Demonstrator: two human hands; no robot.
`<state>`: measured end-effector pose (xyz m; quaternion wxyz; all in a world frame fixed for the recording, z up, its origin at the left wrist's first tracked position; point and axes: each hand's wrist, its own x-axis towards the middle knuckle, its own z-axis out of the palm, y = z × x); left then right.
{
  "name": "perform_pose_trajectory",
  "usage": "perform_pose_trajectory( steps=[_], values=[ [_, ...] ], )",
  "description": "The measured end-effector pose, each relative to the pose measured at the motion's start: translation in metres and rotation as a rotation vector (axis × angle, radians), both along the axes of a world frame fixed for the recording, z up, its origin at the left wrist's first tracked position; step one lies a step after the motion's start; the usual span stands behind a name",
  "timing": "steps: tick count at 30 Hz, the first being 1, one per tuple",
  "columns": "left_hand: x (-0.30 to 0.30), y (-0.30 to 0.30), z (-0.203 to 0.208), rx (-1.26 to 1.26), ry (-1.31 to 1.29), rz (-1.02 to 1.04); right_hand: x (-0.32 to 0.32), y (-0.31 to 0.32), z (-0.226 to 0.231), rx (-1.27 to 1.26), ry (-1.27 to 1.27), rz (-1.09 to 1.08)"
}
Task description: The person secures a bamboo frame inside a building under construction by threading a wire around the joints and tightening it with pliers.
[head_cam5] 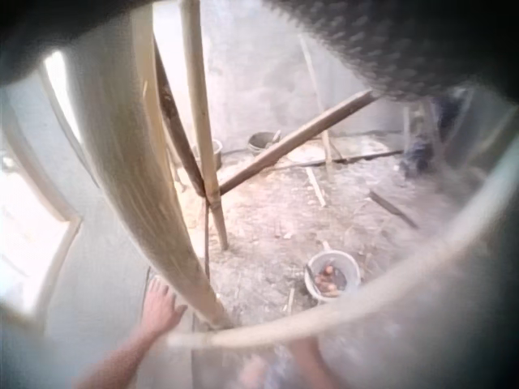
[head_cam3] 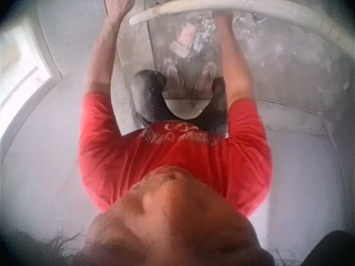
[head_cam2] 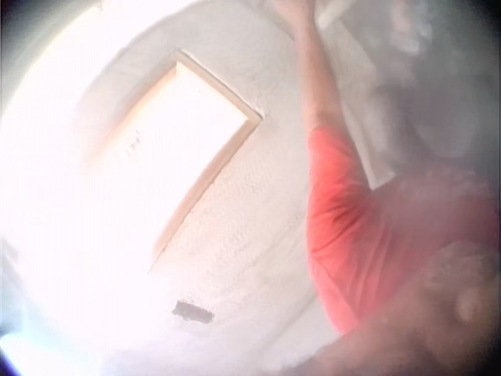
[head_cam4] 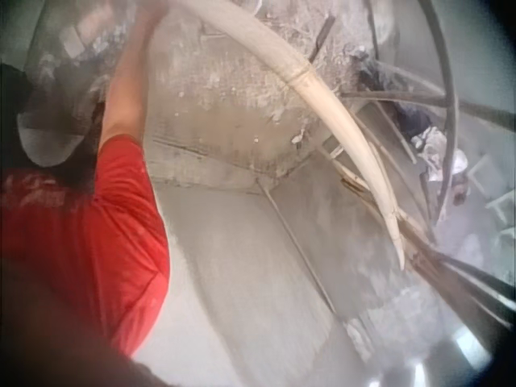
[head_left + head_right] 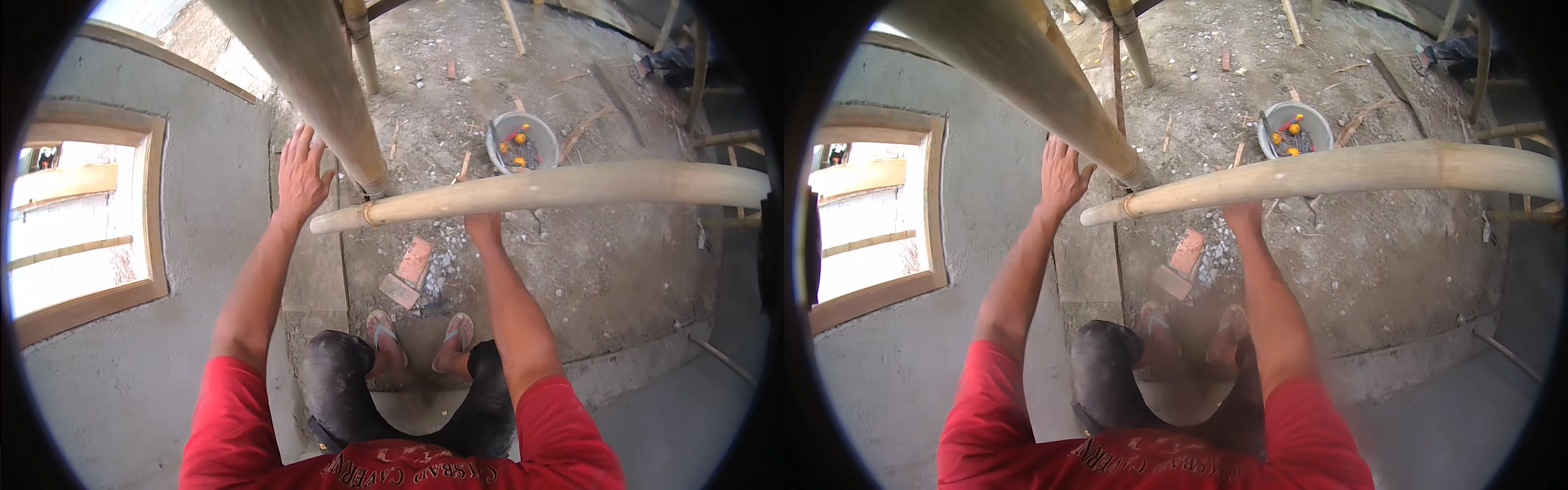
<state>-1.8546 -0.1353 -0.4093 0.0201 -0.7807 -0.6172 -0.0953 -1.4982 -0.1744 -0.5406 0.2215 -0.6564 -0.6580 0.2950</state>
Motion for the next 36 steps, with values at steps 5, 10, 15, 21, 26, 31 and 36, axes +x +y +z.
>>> perform_pose_trajectory(
  steps=[5, 10, 15, 21, 26, 31, 36],
  values=[
    [-0.025, 0.041, -0.036, 0.086, 0.309, -0.090, -0.036, 0.065, -0.065, 0.071, 0.608, 0.215],
    [-0.026, 0.065, -0.043, 0.326, 0.235, -0.080, -0.025, 0.106, -0.130, 0.260, 0.726, -0.194],
    [-0.029, 0.062, -0.042, 0.239, 0.171, -0.013, -0.070, 0.071, -0.105, 0.291, 0.547, 0.002],
    [-0.030, 0.035, -0.042, -0.207, 0.281, -0.293, -0.092, 0.024, -0.088, 0.123, 0.758, 0.314],
    [-0.071, 0.006, -0.052, -0.326, 0.174, -0.195, -0.074, 0.022, -0.106, 0.359, 0.103, 0.060],
    [-0.039, -0.096, -0.082, -0.324, -0.184, -0.049, -0.078, -0.054, -0.117, 0.148, 0.272, -0.200],
    [0.022, -0.127, -0.099, -0.667, -1.100, 0.103, -0.171, -0.153, -0.079, -0.129, 0.847, -0.177]
  ],
)
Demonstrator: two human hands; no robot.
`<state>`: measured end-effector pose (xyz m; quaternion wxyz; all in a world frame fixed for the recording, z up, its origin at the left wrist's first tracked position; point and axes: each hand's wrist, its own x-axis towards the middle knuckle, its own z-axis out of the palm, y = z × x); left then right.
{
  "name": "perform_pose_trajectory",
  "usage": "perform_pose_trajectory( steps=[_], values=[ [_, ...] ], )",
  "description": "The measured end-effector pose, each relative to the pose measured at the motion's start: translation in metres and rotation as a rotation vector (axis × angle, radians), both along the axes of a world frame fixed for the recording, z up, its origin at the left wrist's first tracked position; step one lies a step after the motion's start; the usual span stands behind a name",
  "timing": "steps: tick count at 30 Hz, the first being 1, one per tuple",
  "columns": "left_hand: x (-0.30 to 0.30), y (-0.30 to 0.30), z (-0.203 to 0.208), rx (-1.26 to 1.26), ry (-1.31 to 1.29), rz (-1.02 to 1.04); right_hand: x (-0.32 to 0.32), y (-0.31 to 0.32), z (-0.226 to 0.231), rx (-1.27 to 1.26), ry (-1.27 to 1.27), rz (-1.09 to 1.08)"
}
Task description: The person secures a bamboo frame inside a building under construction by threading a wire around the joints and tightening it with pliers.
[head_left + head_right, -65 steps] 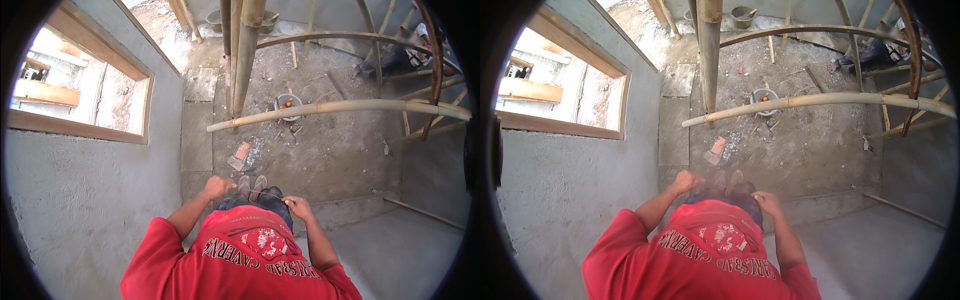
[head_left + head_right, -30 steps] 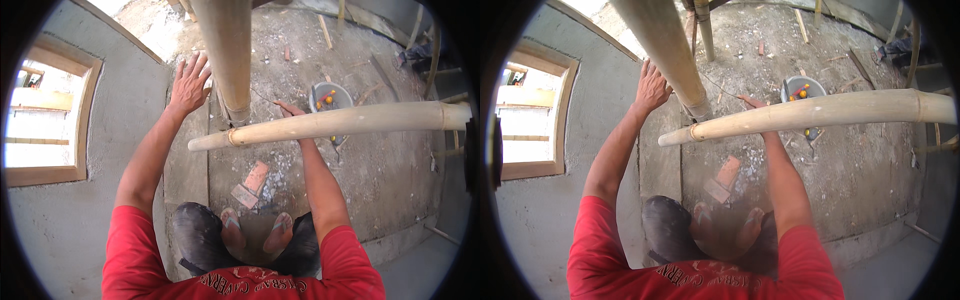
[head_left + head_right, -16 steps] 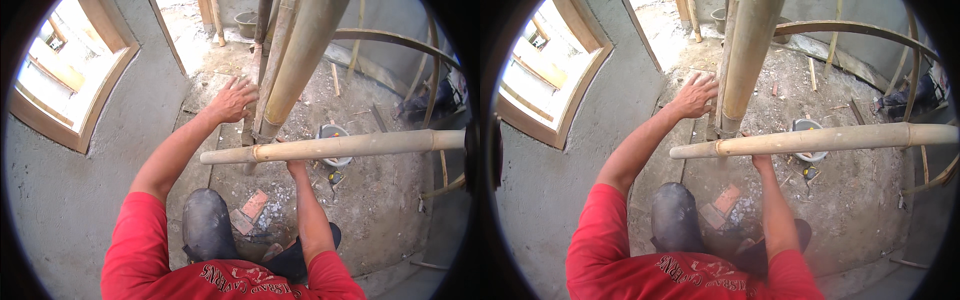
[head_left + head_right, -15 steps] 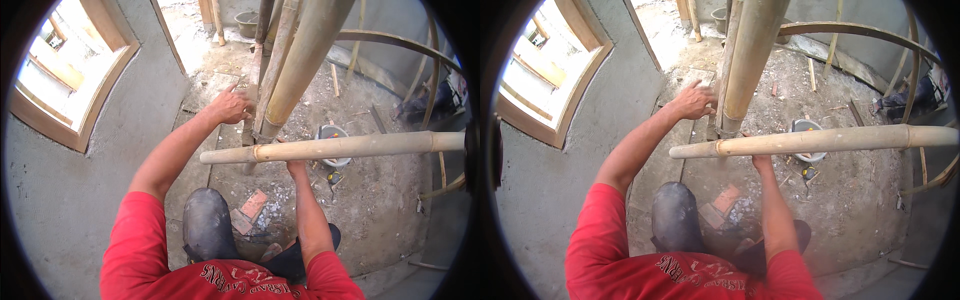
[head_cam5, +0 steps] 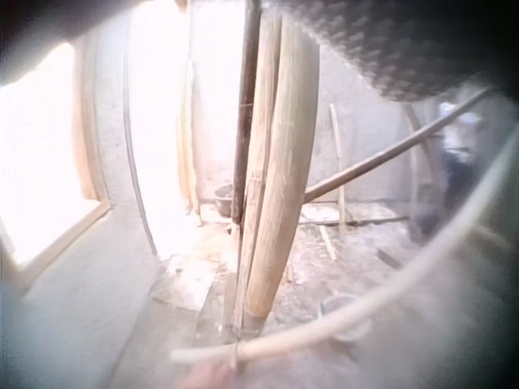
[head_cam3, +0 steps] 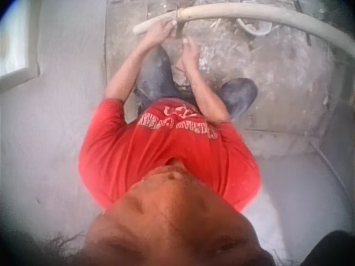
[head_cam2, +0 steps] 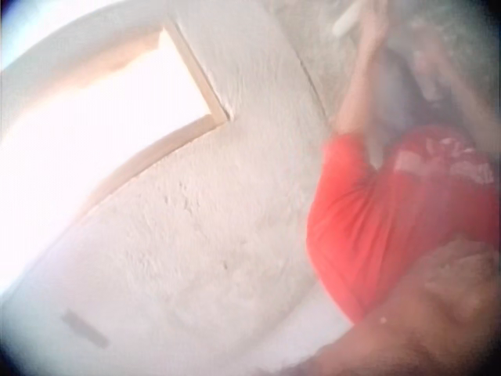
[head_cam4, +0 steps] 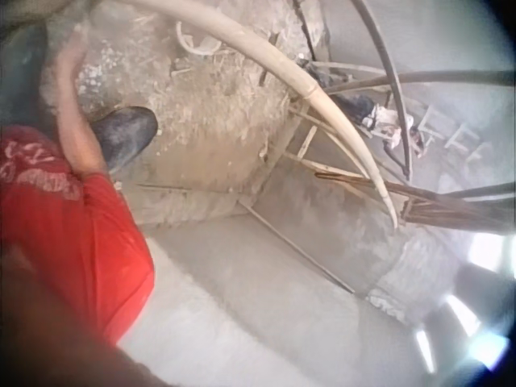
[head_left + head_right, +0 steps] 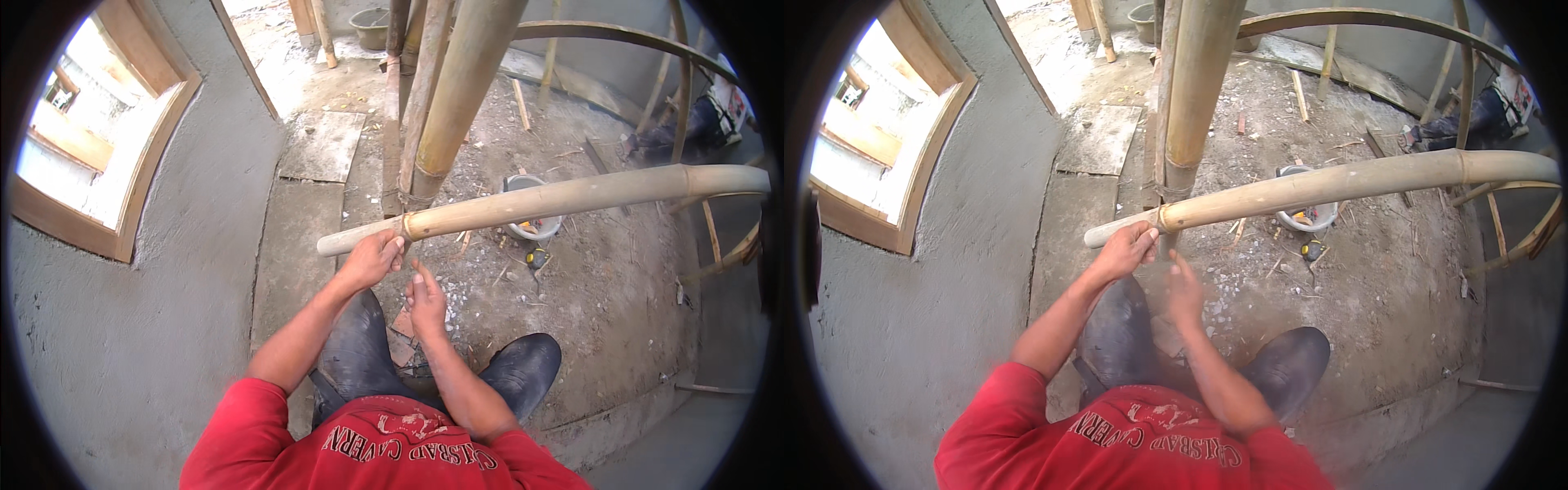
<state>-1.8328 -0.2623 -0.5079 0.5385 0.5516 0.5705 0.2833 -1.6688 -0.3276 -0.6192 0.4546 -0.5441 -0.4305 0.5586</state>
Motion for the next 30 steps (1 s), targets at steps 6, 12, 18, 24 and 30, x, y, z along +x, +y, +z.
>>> perform_pose_trajectory(
  steps=[6, 12, 18, 24, 30],
  values=[
    [0.031, -0.034, -0.069, 0.149, -0.326, 0.271, -0.004, 0.011, 0.059, 0.276, -0.443, -0.092],
    [0.071, -0.041, -0.074, -0.028, -0.868, 0.362, 0.021, -0.019, 0.067, 0.454, -0.558, 0.022],
    [0.075, -0.040, -0.073, -0.030, -0.739, 0.436, 0.020, 0.031, 0.119, 0.298, -0.601, -0.026],
    [0.069, -0.050, -0.055, -0.001, -0.449, 0.498, 0.014, 0.053, 0.078, 0.316, -0.575, 0.078],
    [0.040, -0.056, -0.048, -0.143, -0.467, 0.399, 0.015, 0.048, 0.095, 0.191, -0.586, 0.170]
  ],
)
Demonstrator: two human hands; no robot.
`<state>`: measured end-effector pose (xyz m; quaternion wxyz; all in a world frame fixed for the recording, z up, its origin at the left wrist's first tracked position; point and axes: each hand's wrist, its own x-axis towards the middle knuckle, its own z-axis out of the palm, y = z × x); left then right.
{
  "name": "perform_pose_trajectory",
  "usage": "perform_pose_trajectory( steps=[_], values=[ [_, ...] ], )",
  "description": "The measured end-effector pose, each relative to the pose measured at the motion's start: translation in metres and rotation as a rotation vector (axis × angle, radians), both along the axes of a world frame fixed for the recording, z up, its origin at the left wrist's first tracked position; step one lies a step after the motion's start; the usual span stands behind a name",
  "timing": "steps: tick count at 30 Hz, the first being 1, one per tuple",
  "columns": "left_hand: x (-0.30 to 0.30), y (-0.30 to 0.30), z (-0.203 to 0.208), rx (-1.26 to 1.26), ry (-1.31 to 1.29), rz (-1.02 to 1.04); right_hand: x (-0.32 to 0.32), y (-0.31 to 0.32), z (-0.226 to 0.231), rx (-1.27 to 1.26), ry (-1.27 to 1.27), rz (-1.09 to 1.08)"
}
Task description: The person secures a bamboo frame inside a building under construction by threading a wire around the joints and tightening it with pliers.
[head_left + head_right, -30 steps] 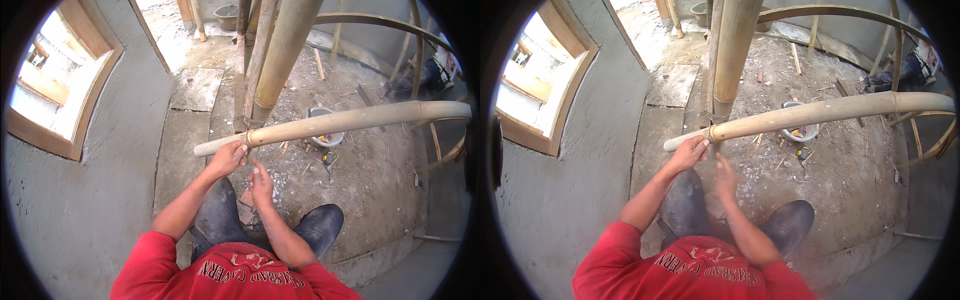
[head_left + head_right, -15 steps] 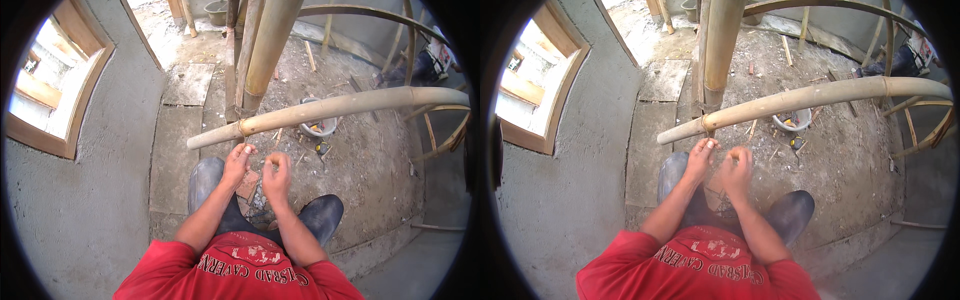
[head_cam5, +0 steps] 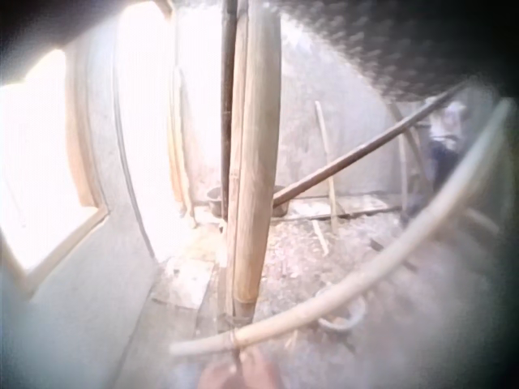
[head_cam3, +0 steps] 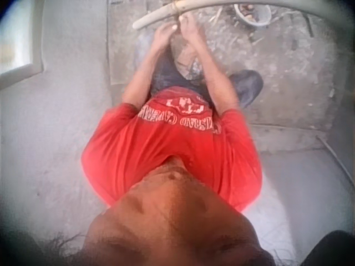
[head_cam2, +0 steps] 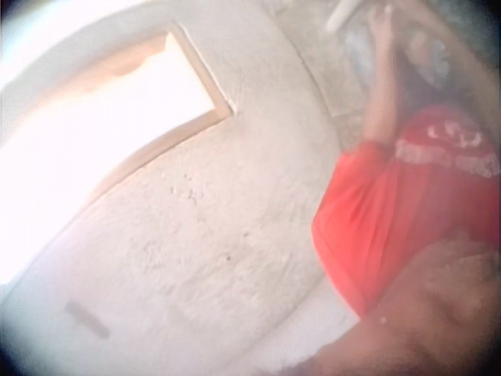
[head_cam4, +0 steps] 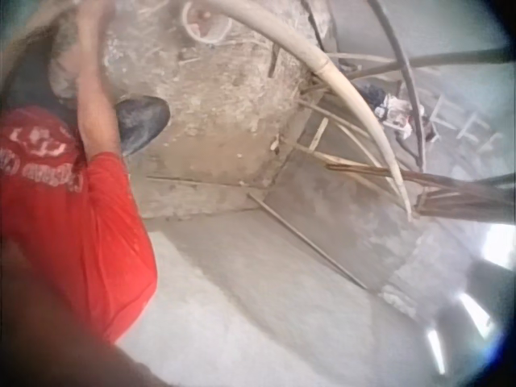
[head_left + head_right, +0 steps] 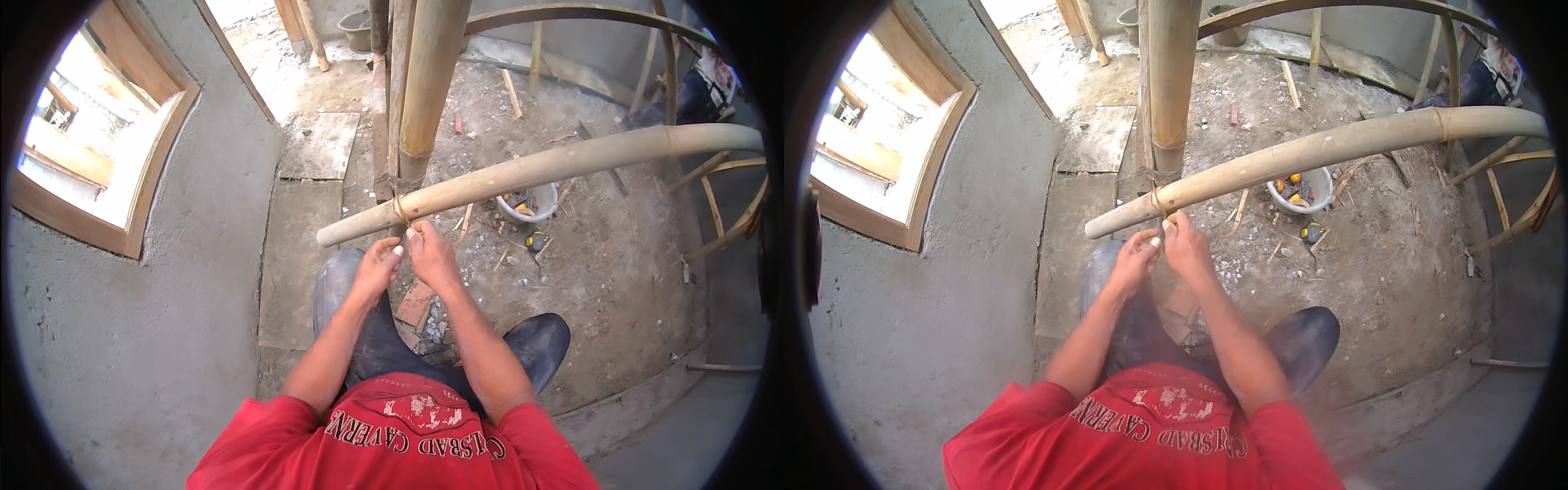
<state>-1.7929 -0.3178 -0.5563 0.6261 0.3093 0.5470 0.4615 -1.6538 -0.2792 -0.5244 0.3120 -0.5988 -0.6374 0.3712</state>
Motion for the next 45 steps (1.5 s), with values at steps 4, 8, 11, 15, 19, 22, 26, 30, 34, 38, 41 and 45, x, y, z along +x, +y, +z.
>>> perform_pose_trajectory(
  steps=[4, 8, 11, 15, 19, 22, 26, 30, 34, 38, 41, 45],
  values=[
    [-0.017, 0.044, 0.040, 0.033, 0.079, -0.188, 0.015, 0.007, -0.009, 0.257, -0.263, 0.085],
    [-0.023, 0.049, 0.056, 0.003, 0.167, -0.250, 0.032, 0.022, -0.031, 0.519, -0.084, 0.169],
    [-0.022, 0.059, 0.055, 0.079, 0.326, -0.292, 0.006, 0.008, -0.053, 0.436, 0.041, -0.019],
    [0.025, 0.058, 0.037, 0.568, 1.451, -0.362, -0.068, -0.004, -0.087, 0.596, 0.151, -0.374],
    [0.059, 0.031, 0.045, 0.400, 1.664, -0.452, -0.085, 0.009, -0.058, 0.220, -0.068, -0.406],
    [0.053, 0.033, 0.053, 0.393, 1.562, -0.426, -0.065, 0.003, -0.107, -0.010, 0.532, -0.034],
    [-0.005, 0.027, 0.064, 0.006, 0.873, -0.250, 0.056, 0.029, -0.095, -0.499, 0.560, 0.303],
    [-0.002, 0.037, 0.043, -0.100, 0.672, -0.129, 0.149, 0.118, -0.148, -0.203, 0.193, -0.295],
    [0.005, 0.050, 0.021, -0.156, 0.129, -0.007, 0.205, 0.189, -0.186, 0.325, -0.574, -0.215],
    [0.004, 0.055, 0.018, -0.189, 0.049, 0.065, 0.261, 0.255, -0.236, 0.543, -1.234, -0.070],
    [0.010, 0.057, 0.021, -0.169, 0.143, 0.108, 0.299, 0.261, -0.231, 0.645, -1.049, -0.122],
    [0.014, 0.057, 0.028, -0.107, 0.479, 0.141, 0.326, 0.180, -0.216, 0.667, -0.525, -0.187]
  ],
)
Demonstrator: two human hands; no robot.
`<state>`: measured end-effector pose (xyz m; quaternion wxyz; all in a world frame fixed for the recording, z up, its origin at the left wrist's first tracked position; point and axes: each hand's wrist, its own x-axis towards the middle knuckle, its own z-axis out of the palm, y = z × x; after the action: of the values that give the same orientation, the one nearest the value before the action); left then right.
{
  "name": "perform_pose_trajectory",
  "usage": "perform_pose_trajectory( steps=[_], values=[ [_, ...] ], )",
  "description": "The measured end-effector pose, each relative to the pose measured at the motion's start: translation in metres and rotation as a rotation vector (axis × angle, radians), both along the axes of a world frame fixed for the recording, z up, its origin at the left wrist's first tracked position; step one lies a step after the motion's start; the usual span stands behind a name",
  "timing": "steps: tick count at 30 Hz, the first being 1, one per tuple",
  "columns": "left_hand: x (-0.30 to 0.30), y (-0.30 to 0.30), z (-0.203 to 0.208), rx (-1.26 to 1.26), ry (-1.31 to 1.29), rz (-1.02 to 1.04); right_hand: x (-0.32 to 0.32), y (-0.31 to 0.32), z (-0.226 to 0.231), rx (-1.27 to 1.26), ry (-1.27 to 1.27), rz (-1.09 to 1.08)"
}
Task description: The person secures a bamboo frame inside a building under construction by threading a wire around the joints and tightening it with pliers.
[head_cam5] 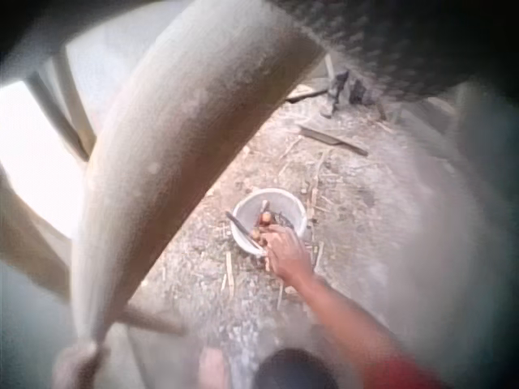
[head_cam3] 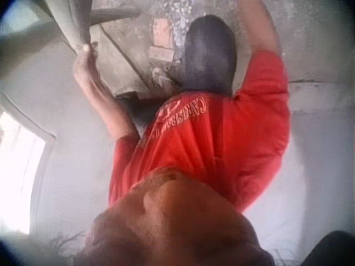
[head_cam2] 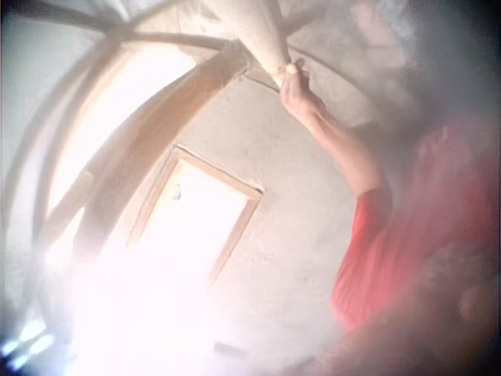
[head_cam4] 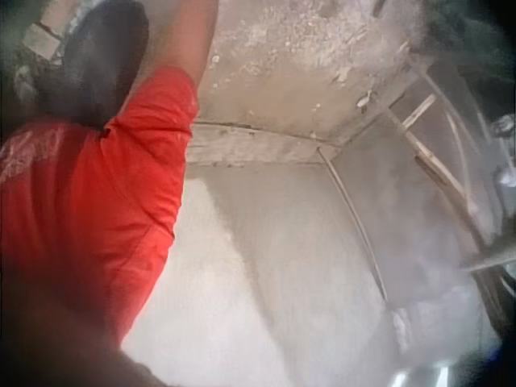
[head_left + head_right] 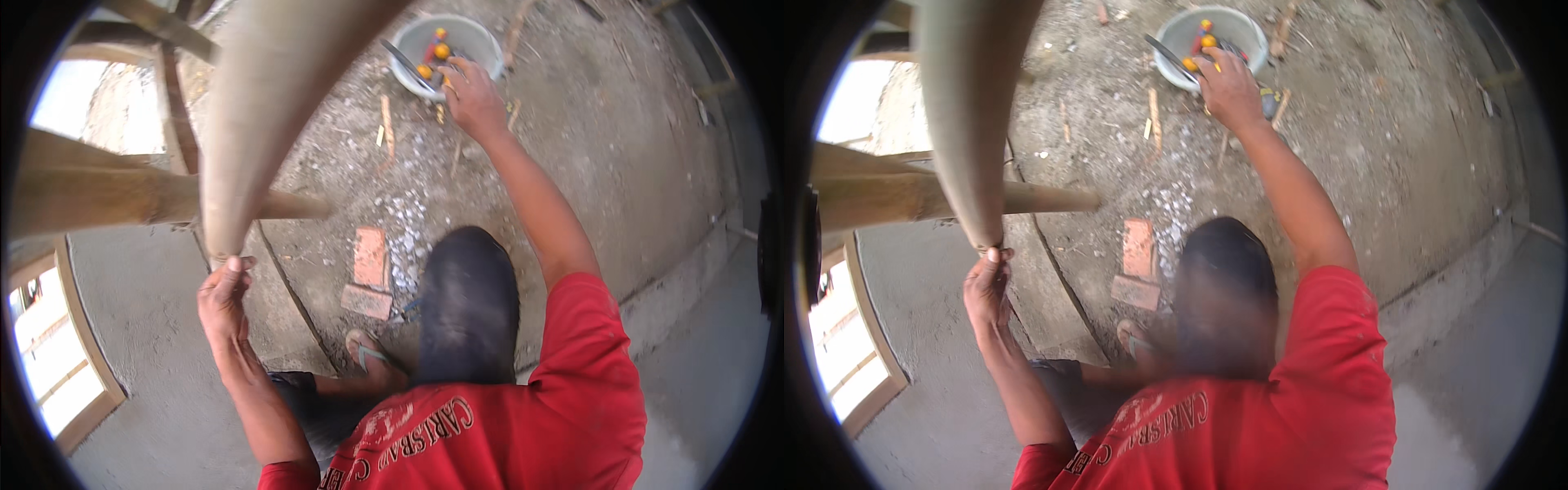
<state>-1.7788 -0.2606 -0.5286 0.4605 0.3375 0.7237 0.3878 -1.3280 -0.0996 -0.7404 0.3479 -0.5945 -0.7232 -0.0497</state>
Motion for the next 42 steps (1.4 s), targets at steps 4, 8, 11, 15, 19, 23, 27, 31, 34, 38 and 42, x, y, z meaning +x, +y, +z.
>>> perform_pose_trajectory(
  steps=[4, 8, 11, 15, 19, 23, 27, 31, 34, 38, 42],
  values=[
    [0.011, 0.000, 0.017, -0.026, 0.432, -0.053, 0.010, -0.156, -0.056, -0.396, -0.038, 0.000],
    [0.031, -0.007, 0.031, -0.042, 0.746, -0.013, -0.072, -0.275, -0.072, -1.502, -0.195, 0.304],
    [0.045, 0.000, 0.035, 0.010, 0.942, -0.113, -0.098, -0.339, -0.124, -1.493, -0.165, 0.161],
    [0.043, -0.003, 0.027, 0.063, 0.738, -0.076, -0.106, -0.355, -0.156, -1.470, -0.154, -0.024],
    [0.020, -0.007, 0.010, 0.053, 0.146, -0.138, -0.102, -0.367, -0.157, -1.440, -0.093, -0.096],
    [-0.002, -0.007, -0.010, 0.071, -0.907, -0.217, -0.094, -0.375, -0.132, -1.421, -0.002, -0.170],
    [0.002, -0.013, -0.045, 0.139, -1.341, -0.178, -0.090, -0.378, -0.108, -1.386, 0.105, -0.235],
    [0.013, -0.009, -0.063, 0.146, -1.806, -0.182, -0.088, -0.378, -0.095, -1.340, 0.231, -0.319],
    [0.012, -0.002, -0.069, 0.127, -1.809, -0.233, -0.085, -0.379, -0.088, -1.278, 0.378, -0.393],
    [0.005, -0.012, -0.061, 0.080, -1.527, -0.049, -0.069, -0.363, -0.059, -1.091, 0.711, -0.402],
    [0.005, -0.013, -0.046, 0.041, -1.195, 0.006, -0.032, -0.332, 0.041, -0.726, 0.701, -0.263]
  ],
)
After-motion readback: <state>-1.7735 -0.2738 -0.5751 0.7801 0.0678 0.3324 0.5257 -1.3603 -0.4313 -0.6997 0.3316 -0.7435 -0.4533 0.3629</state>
